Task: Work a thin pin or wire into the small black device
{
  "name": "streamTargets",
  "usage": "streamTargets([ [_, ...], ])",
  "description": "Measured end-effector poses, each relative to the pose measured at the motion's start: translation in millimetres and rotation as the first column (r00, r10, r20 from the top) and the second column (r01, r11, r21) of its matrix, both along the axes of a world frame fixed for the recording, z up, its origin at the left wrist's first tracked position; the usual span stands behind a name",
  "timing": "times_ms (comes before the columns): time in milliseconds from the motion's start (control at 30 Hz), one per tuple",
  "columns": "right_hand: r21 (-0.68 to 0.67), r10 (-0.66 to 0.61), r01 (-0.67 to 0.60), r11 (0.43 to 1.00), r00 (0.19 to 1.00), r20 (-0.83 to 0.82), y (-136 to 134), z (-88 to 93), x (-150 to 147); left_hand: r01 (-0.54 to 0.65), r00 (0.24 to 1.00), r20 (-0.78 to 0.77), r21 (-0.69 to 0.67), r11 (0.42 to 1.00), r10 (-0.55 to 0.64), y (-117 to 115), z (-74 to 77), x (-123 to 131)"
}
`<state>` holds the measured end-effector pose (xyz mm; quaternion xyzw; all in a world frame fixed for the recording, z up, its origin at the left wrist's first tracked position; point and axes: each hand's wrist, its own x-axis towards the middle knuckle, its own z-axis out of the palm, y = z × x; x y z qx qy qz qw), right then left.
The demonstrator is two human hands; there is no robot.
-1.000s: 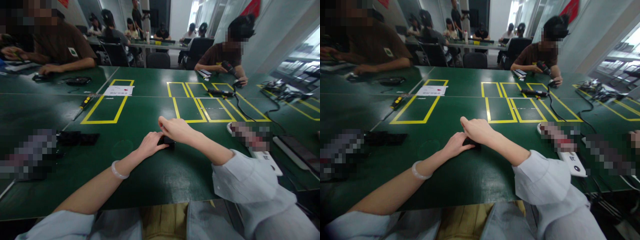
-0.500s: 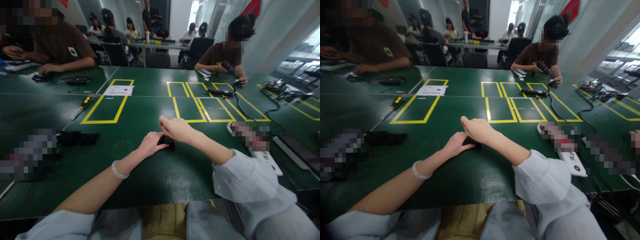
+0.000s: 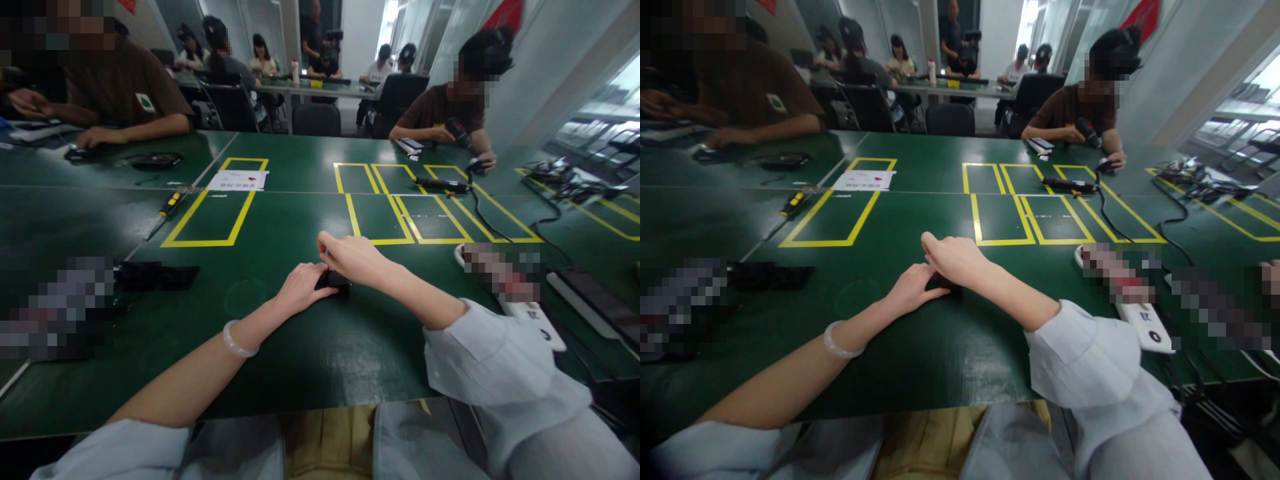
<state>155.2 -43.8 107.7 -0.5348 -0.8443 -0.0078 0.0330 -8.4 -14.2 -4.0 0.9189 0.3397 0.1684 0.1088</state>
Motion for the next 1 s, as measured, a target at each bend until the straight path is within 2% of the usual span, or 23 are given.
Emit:
streamTargets([
  [400, 0.015, 0.033, -0.032, 0.999, 0.997, -0.066, -2.9, 1.9, 1.7, -0.002, 1.000, 0.023, 0.006, 1.000, 0.002, -0.5, -1.3, -0.4],
  [667, -0.010, 0.012, -0.013, 1.000, 0.999, -0.044, -2.9, 2.4, 2.2, -0.003, 1.000, 0.003, -0.021, 1.000, 0.003, -1.6, 3.3, 0.0],
  [1000, 0.021, 0.029, -0.027, 0.999, 0.996, -0.089, -2.8, -0.7, 4.5, -0.004, 1.000, -0.002, 0.013, 1.000, 0.004, 0.7, -4.0, -1.2],
])
